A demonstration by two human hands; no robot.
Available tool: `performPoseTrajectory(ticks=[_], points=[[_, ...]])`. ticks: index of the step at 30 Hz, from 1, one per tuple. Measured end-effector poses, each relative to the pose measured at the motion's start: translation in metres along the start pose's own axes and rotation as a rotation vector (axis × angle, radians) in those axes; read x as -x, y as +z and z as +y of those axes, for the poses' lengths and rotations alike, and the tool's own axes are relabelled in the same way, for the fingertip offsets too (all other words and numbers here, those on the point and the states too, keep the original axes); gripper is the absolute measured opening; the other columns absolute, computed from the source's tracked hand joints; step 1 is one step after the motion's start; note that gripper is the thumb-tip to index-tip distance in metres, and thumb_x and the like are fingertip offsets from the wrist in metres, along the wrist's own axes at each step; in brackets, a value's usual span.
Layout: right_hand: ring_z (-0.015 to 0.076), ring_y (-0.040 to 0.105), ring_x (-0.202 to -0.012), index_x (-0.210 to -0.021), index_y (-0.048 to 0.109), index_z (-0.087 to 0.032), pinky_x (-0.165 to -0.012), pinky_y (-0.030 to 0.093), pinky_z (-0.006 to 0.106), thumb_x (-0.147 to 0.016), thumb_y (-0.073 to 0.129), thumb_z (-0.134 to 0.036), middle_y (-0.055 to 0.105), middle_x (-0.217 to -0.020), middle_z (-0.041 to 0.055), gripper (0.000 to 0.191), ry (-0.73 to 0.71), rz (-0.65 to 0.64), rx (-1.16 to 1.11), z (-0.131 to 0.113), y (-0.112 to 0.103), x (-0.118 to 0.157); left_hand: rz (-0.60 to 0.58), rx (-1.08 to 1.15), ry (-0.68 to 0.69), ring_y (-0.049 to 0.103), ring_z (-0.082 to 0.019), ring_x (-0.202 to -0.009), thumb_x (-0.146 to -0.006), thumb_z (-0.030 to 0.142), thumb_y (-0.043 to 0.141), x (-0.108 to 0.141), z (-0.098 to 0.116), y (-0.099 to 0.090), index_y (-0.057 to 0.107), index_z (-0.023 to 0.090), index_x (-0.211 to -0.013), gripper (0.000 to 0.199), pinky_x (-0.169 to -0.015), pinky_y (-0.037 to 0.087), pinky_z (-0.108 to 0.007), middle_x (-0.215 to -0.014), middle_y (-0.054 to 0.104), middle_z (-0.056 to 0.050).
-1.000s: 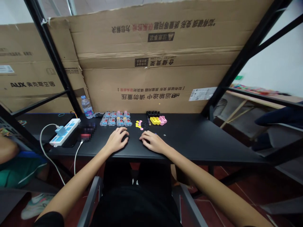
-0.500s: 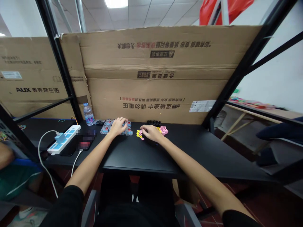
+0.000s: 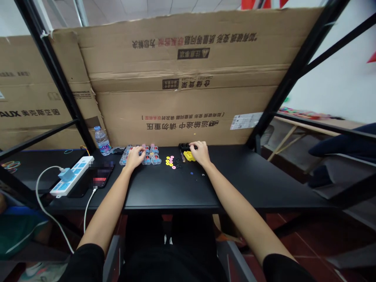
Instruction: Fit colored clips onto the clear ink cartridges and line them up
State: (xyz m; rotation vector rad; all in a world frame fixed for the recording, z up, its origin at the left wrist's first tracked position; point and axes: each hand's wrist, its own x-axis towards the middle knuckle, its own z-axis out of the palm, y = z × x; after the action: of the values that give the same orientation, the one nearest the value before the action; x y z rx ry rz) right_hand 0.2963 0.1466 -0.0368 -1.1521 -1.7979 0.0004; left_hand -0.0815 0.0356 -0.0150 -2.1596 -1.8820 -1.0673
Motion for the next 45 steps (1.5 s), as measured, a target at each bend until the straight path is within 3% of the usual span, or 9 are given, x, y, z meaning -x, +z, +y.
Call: performPoseTrajectory(ticks=[6, 13, 29, 36, 41, 45], points=[[0.0328, 0.061, -0.103, -0.092, 0.080, -0.024, -0.098, 0.051, 0.049, -0.091, 0.052, -0.029, 0.081, -0.100, 0.0103, 0.029, 0.075, 0.045, 0.004, 0.019, -0.014, -0.002, -0.053, -0.034, -0.058, 0.060, -0.035, -0.119, -0.095, 0.030, 0.060, -0.001, -0.005, 0.000, 0.076, 0.027, -0.096, 0.016, -0.107, 0.045, -0.053, -0.112, 0.079, -0.008], [0.0333, 0.061, -0.105, -0.091, 0.081, -0.023, -0.100, 0.050, 0.049, -0.091, 0.051, -0.028, 0.081, -0.098, 0.0107, 0.030, 0.111, 0.044, -0.031, 0.021, -0.012, -0.001, -0.100, -0.054, -0.071, 0.051, -0.035, -0.133, -0.097, 0.032, 0.059, -0.001, -0.009, 0.007, 0.076, 0.027, -0.102, 0.019, -0.112, 0.039, -0.055, -0.127, 0.074, -0.008], [0.0335, 0.060, -0.102, -0.089, 0.081, -0.024, -0.096, 0.052, 0.049, -0.090, 0.053, -0.030, 0.080, -0.091, 0.0095, 0.028, 0.125, -0.014, -0.064, 0.013, -0.004, 0.003, -0.107, -0.097, -0.081, 0.054, -0.036, -0.128, -0.100, 0.033, 0.055, 0.001, -0.005, 0.002, 0.074, 0.027, -0.107, 0.021, -0.110, 0.040, -0.056, -0.130, 0.071, -0.010], [0.0323, 0.060, -0.102, -0.091, 0.082, -0.023, -0.095, 0.052, 0.048, -0.091, 0.053, -0.028, 0.080, -0.093, 0.0092, 0.029, 0.119, -0.043, -0.045, 0.009, -0.002, 0.005, -0.090, -0.083, 0.031, 0.054, -0.030, -0.132, -0.102, 0.025, 0.048, -0.002, 0.011, 0.006, 0.070, 0.028, -0.119, 0.028, -0.115, 0.036, -0.048, -0.134, 0.070, -0.008], [0.0321, 0.060, -0.100, -0.092, 0.082, -0.024, -0.095, 0.051, 0.048, -0.091, 0.054, -0.029, 0.079, -0.090, 0.0086, 0.028, 0.095, -0.062, -0.029, 0.004, -0.001, 0.007, -0.146, -0.075, 0.099, 0.055, -0.031, -0.132, -0.102, 0.036, 0.055, 0.002, 0.027, 0.015, 0.069, 0.030, -0.123, 0.026, -0.115, 0.035, -0.049, -0.133, 0.070, -0.008], [0.0330, 0.060, -0.102, -0.093, 0.082, -0.024, -0.094, 0.050, 0.048, -0.092, 0.054, -0.029, 0.079, -0.091, 0.0093, 0.028, 0.079, -0.074, -0.026, -0.003, -0.002, 0.007, -0.192, -0.071, 0.113, 0.056, -0.032, -0.130, -0.100, 0.037, 0.060, 0.005, 0.033, 0.010, 0.072, 0.029, -0.116, 0.022, -0.116, 0.034, -0.050, -0.129, 0.072, -0.008]])
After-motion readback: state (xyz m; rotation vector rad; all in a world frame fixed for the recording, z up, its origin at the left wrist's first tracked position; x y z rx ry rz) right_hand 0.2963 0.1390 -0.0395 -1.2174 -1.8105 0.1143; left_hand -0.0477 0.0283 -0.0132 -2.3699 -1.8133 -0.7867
